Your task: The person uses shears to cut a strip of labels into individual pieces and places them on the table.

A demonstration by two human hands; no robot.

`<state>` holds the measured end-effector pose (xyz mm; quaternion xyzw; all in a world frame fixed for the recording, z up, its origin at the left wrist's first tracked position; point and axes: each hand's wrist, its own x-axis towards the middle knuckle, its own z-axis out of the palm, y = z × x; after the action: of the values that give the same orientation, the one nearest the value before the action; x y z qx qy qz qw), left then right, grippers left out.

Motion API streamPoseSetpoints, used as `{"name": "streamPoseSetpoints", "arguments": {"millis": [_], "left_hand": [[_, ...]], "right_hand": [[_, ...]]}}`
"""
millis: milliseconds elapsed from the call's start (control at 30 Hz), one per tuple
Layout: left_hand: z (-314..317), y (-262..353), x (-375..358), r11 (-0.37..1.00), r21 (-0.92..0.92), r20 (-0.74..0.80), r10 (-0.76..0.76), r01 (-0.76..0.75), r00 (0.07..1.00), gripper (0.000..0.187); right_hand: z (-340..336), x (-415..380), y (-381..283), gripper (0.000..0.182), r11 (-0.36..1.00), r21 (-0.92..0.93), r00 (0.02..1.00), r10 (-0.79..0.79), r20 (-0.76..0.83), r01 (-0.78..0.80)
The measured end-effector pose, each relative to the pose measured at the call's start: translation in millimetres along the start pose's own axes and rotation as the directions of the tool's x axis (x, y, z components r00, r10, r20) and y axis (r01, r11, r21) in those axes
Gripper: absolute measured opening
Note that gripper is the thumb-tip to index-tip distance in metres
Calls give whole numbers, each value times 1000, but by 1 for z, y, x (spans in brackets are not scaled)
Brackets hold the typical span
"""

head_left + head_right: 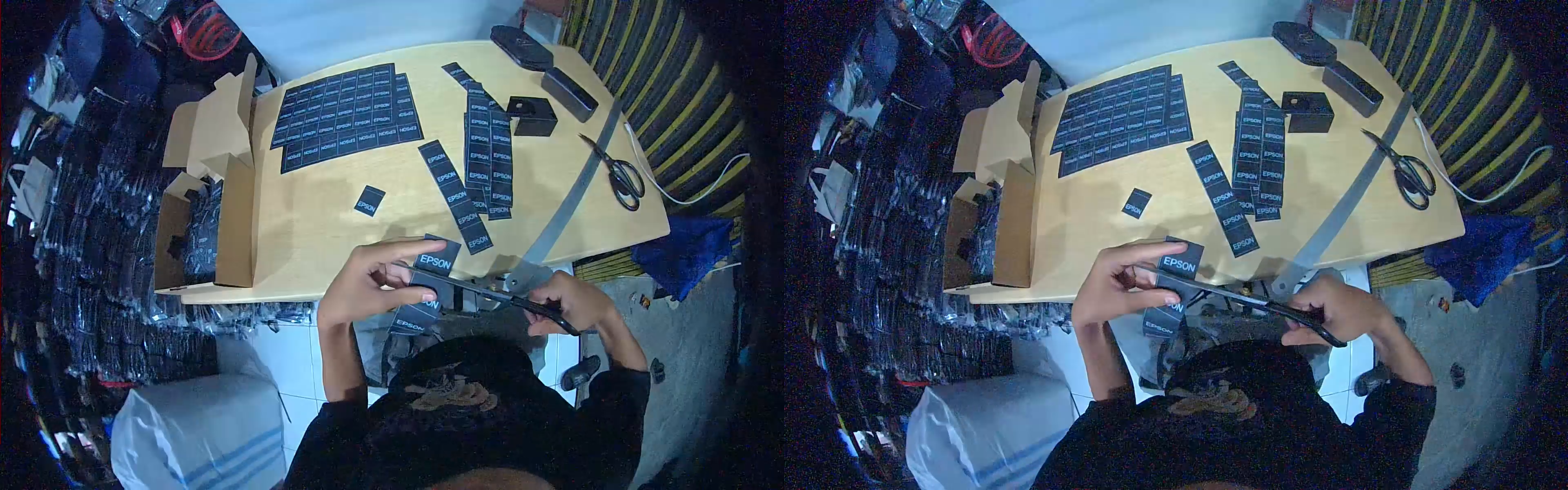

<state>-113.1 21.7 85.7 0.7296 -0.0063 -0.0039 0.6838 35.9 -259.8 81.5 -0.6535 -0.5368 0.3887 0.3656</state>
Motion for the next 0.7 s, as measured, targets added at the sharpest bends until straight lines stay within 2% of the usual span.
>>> {"name": "streamPoseSetpoints", "arguments": {"millis": [133, 200, 233, 300, 333, 400, 467, 533, 567, 600, 667, 700], "left_hand": [[-8, -8, 4, 998, 70, -78, 11, -6, 997, 54], [-25, -9, 9, 986, 153, -87, -49, 62, 995, 58], [-30, -12, 14, 986, 155, -94, -48, 62, 994, 58], [-44, -21, 23, 971, 212, -243, -57, 111, 968, 66], [-52, -26, 26, 939, 330, -249, -15, 99, 968, 79], [-65, -27, 23, 850, 438, -350, -140, 294, 926, 88], [-70, -29, 19, 847, 461, -355, -98, 265, 930, 95], [-65, -21, 13, 863, 466, -450, 41, 196, 892, 97], [-60, -23, 8, 911, 388, -464, 62, 140, 883, 96], [-49, -14, 5, 956, 262, -482, 12, 131, 876, 90], [-18, -8, 2, 998, 55, -463, 57, -35, 885, 79], [-2, -4, 1, 998, 56, -463, 56, -34, 885, 79]], "right_hand": [[2, -1, 4, 32, 997, -16, 997, 74, -18, -75], [1, -3, 3, 32, 991, -34, 992, 126, -5, -126], [3, -8, 6, 33, 990, 2, 988, 142, -64, -142], [5, -16, 11, 34, 982, 66, 974, 187, -132, -180], [6, -18, 12, 34, 983, 64, 976, 179, -128, -172], [10, -25, 12, 36, 967, 144, 954, 233, -189, -208], [16, -27, 14, 37, 966, 128, 945, 248, -215, -224], [24, -20, 5, 30, 976, 162, 935, 191, -300, -147], [34, -16, 11, 31, 979, 134, 917, 194, -348, -156], [44, -6, 13, 33, 982, 177, 899, 135, -416, -65], [60, 20, 5, 33, 979, 205, 850, 109, -515, -1], [68, 32, -1, 33, 978, 207, 851, 109, -514, 0]]}}
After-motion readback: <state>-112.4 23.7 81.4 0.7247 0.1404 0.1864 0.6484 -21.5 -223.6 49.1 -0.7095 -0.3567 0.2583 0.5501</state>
